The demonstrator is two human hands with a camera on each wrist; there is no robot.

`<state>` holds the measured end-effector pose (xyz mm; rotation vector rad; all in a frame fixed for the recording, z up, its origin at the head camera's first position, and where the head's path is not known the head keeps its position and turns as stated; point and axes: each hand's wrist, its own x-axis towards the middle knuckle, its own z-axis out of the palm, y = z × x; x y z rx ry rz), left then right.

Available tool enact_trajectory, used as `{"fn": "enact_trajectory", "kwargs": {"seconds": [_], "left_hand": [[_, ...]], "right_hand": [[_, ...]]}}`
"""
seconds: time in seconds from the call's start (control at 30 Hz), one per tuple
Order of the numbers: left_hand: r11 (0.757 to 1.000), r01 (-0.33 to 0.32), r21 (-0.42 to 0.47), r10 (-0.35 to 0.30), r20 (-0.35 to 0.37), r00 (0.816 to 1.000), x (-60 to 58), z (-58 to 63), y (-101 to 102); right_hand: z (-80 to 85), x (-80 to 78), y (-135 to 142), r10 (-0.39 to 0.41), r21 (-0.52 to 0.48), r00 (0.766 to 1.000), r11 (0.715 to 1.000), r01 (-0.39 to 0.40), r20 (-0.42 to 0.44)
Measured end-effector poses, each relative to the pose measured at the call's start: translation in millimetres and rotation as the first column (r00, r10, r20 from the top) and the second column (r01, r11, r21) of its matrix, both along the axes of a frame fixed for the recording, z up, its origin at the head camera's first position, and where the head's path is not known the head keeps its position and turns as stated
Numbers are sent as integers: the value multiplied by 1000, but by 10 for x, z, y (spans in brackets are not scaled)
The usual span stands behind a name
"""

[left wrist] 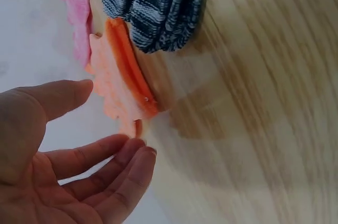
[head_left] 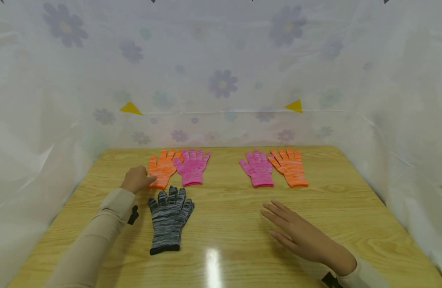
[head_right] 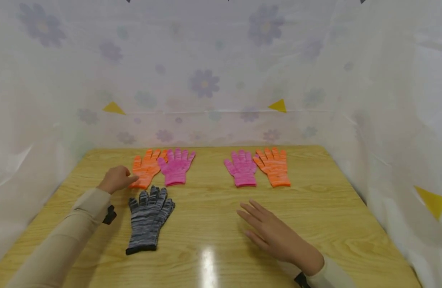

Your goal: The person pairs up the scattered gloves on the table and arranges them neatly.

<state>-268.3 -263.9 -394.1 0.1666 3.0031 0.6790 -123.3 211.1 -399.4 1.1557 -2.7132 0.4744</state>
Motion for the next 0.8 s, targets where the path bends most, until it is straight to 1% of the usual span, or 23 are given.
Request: {"fn": "enact_trajectory", "kwargs": {"seconds": [0.07,0.17,0.27,0.4,0.47,0.63,0.8], "left_hand": [[1000,-6,1,6,34,999,-33,-19,-8],[1000,-16,0,16,66,998,-55,-35,2],[998,-43,-37,46,75,996,-69,-62,25],[993,-74,-87,81,82,993,-118,-129,32],[992,-85,-97,94,87,992,-141,-149,29],[990,-112,-88,120,88,989,-174,-170,21],[992,-115,-53,119,86,989,-182,-176,12]], "right_hand": [[1,3,0,1,8,1000,1000,-1,-9],[2,11,-1,9,13,1000,1000,-8,-25],[8,23,-5,10,14,999,1000,-10,-34],[10,31,-8,1,12,999,1000,0,-40],[8,33,-6,-2,9,999,1000,3,-43],[-2,39,-4,-8,3,999,1000,8,-42],[1,44,-9,-14,16,999,1000,15,-38]]}}
